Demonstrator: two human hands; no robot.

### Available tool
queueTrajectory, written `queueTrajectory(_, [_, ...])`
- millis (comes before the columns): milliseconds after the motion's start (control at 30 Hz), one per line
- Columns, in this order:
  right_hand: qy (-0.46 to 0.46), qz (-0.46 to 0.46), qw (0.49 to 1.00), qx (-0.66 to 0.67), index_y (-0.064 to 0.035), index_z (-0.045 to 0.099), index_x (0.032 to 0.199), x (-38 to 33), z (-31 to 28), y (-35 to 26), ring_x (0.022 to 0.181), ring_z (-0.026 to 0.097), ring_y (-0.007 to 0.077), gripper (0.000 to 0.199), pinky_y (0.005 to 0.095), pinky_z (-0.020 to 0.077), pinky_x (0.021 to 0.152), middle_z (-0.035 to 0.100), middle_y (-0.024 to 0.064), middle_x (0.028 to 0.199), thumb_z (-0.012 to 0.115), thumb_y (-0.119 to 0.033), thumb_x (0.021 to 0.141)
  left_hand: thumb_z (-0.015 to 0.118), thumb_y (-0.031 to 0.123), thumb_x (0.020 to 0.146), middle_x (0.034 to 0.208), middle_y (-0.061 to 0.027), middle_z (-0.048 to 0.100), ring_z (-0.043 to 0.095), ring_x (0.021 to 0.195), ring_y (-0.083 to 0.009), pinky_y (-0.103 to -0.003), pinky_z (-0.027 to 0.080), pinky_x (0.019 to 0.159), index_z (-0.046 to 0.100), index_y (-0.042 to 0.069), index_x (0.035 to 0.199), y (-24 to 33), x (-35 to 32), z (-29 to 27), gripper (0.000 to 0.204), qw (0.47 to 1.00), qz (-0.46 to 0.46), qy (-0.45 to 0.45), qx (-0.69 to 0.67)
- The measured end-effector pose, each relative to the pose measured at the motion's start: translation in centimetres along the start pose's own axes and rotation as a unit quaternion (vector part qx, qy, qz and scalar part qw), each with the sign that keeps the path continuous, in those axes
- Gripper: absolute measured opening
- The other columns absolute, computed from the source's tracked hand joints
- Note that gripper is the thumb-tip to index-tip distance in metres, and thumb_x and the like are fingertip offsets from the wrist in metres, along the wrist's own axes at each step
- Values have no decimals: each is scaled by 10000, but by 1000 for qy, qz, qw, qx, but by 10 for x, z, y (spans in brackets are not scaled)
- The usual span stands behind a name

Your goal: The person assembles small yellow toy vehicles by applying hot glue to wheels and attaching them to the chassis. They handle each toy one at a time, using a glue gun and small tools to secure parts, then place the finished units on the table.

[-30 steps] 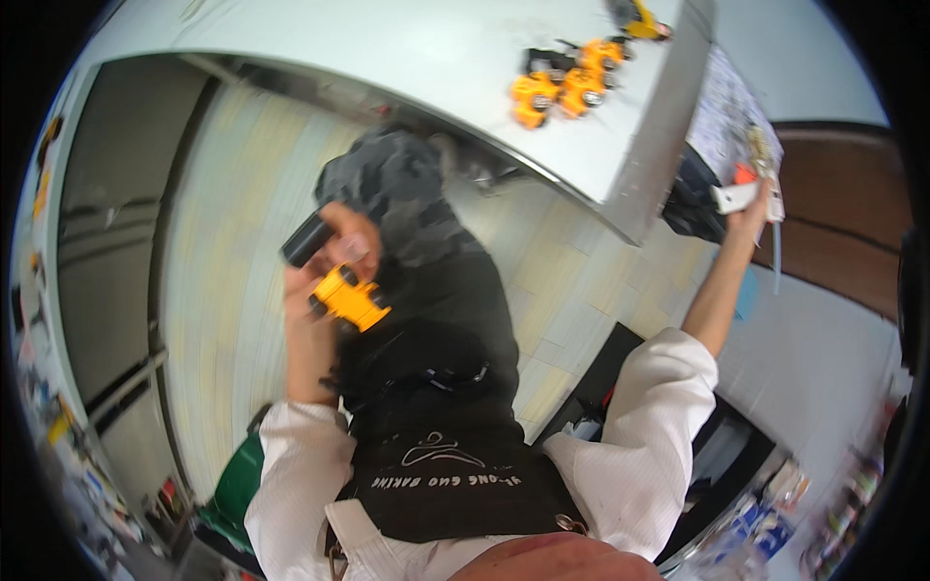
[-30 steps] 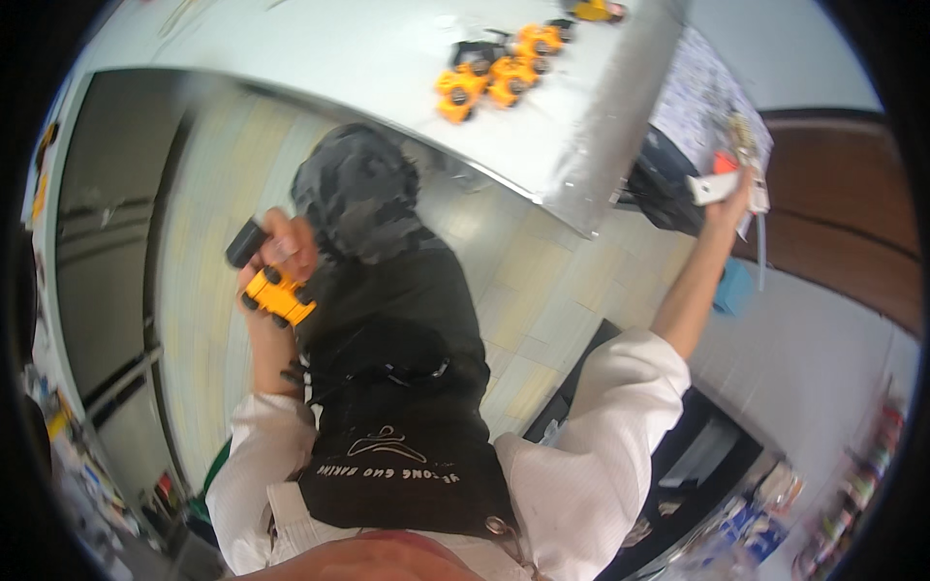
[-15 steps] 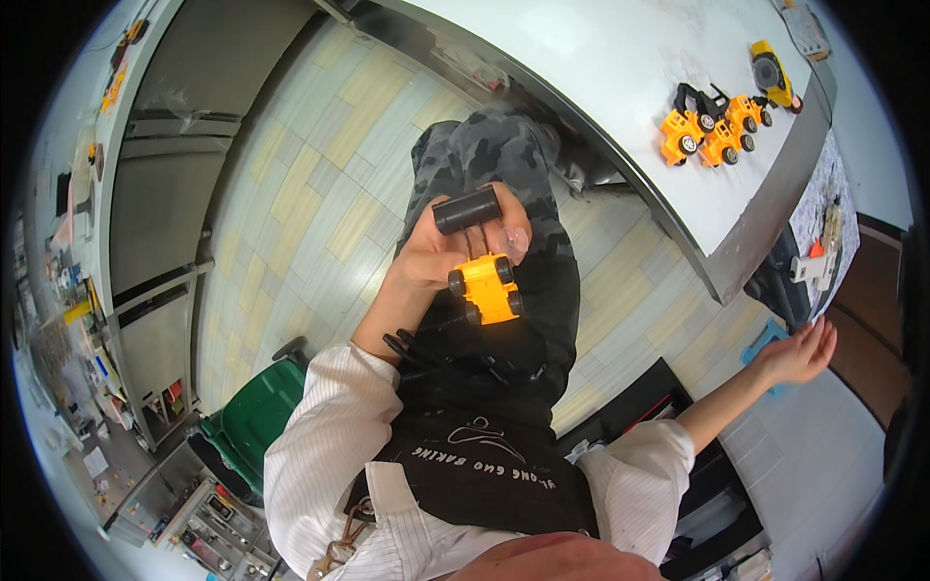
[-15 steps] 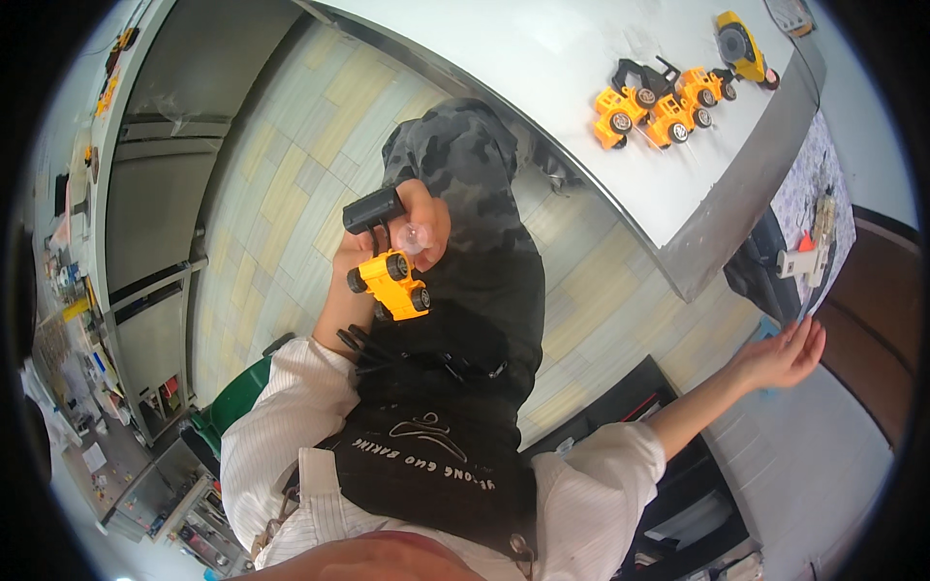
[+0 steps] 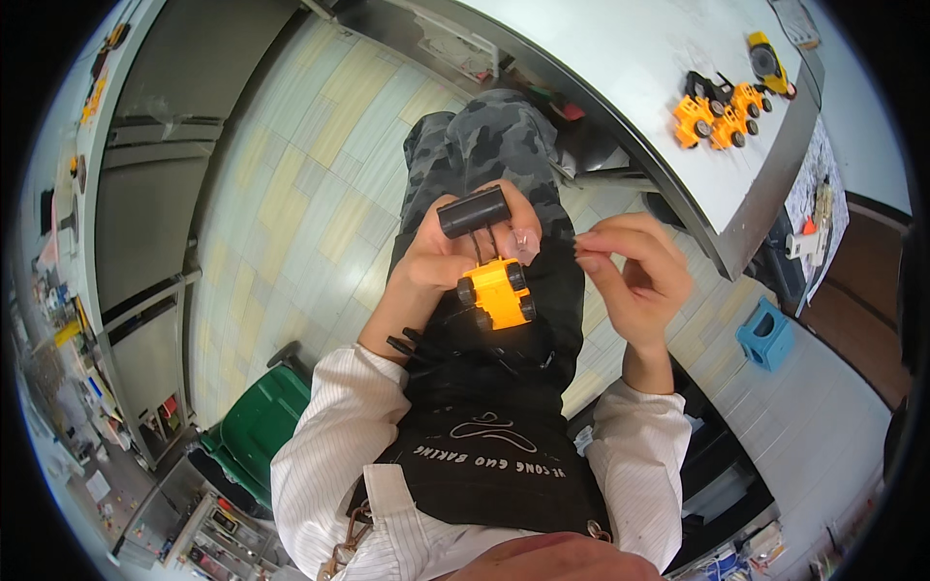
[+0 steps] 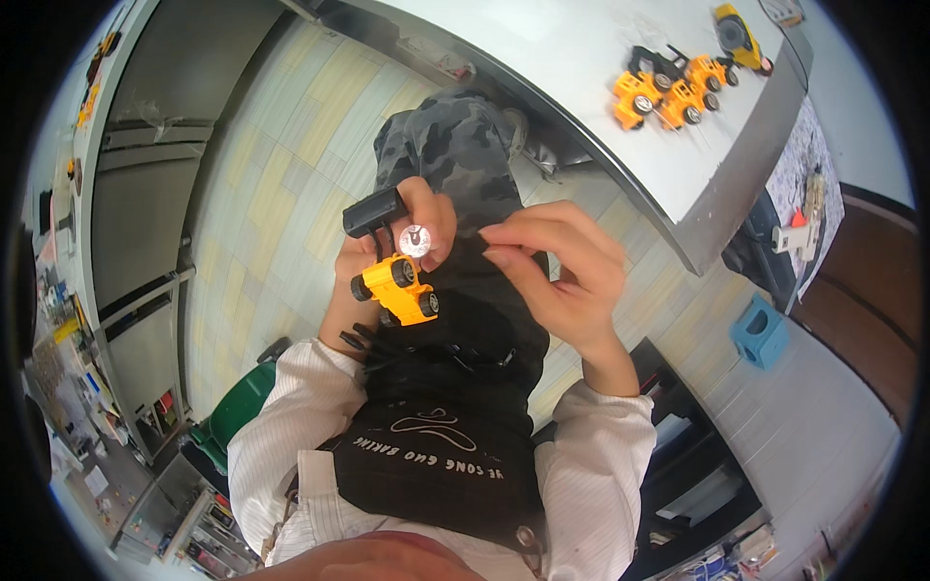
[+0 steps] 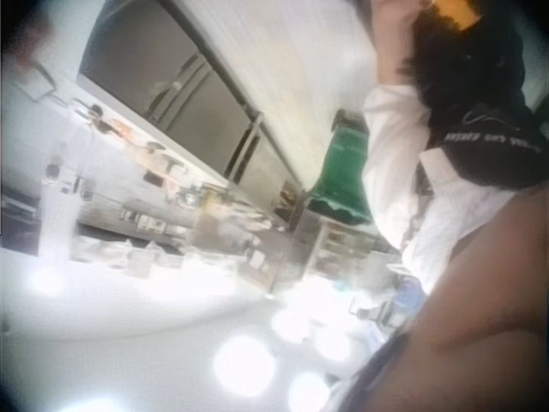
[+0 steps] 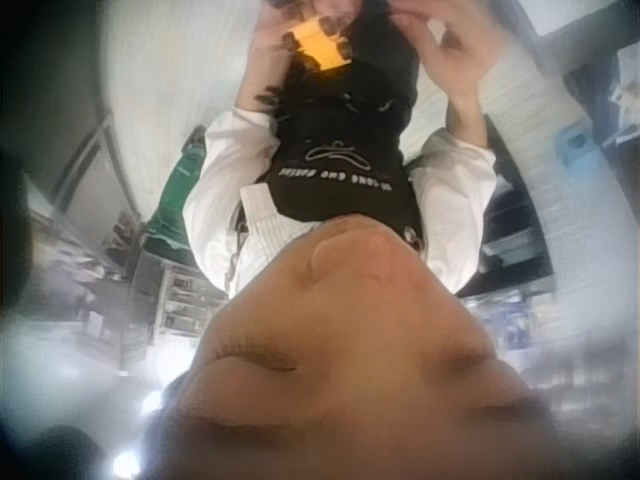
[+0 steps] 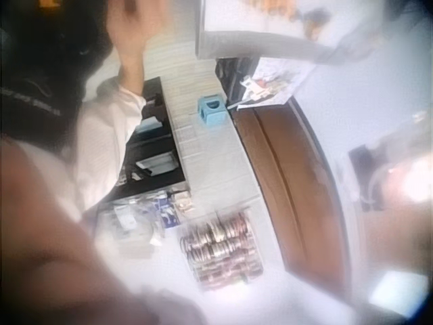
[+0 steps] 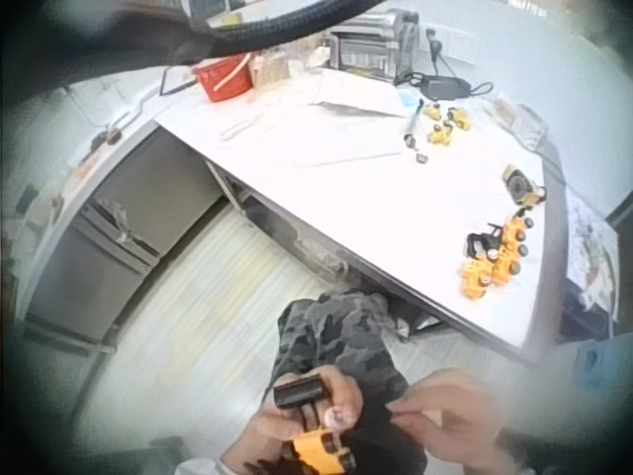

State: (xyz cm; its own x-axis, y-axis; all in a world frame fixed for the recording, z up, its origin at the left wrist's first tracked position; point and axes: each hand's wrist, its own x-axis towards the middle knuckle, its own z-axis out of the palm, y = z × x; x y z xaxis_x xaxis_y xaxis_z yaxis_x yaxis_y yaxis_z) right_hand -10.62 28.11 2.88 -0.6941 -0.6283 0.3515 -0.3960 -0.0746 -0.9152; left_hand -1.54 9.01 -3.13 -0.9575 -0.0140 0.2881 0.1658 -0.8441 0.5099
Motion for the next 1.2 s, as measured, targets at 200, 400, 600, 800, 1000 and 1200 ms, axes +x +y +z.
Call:
queueTrajectory(200, [-12,26,998,62,40,675,961,4,27,3,825,613,196,218,271,477,712,647,128,914,744,77,757,712,234,745,1036,-200,574,592,936,-254,-345,476,832,640,-62,905,4,-7,-1,344,999,-13,37,16])
queueTrajectory(400, [54,20,992,113,21,661,937,3,44,9,709,595,121,254,222,466,629,644,105,907,779,93,724,734,227,743,1043,-187,573,601,991,-255,-331,483,854,642,-67,907,3,0,-4,349,999,19,3,38])
queueTrajectory(600, [74,-17,994,73,16,656,912,1,45,16,721,594,118,261,219,468,631,647,105,900,782,105,702,735,170,755,1075,-184,564,598,1022,-265,-332,494,865,641,-75,937,-1,5,0,320,998,31,-11,44])
queueTrajectory(800, [89,-9,995,35,27,671,907,0,45,10,707,598,124,255,221,470,604,667,110,902,772,117,691,723,149,778,1091,-186,561,598,1039,-275,-335,502,866,643,-83,956,-3,6,2,303,996,49,-11,74])
queueTrajectory(1000, [101,-18,995,8,42,671,916,-5,46,13,713,607,138,250,223,466,588,667,131,904,739,141,697,719,145,788,1084,-177,572,598,1041,-283,-348,509,867,663,-87,966,-5,8,7,297,991,65,-8,116])
queueTrajectory(1200, [106,-37,994,17,53,653,910,-8,48,19,716,603,155,230,231,466,598,653,138,889,712,151,710,721,170,787,1084,-186,594,606,1006,-278,-353,500,872,683,-79,949,-5,11,9,299,984,79,-19,157])
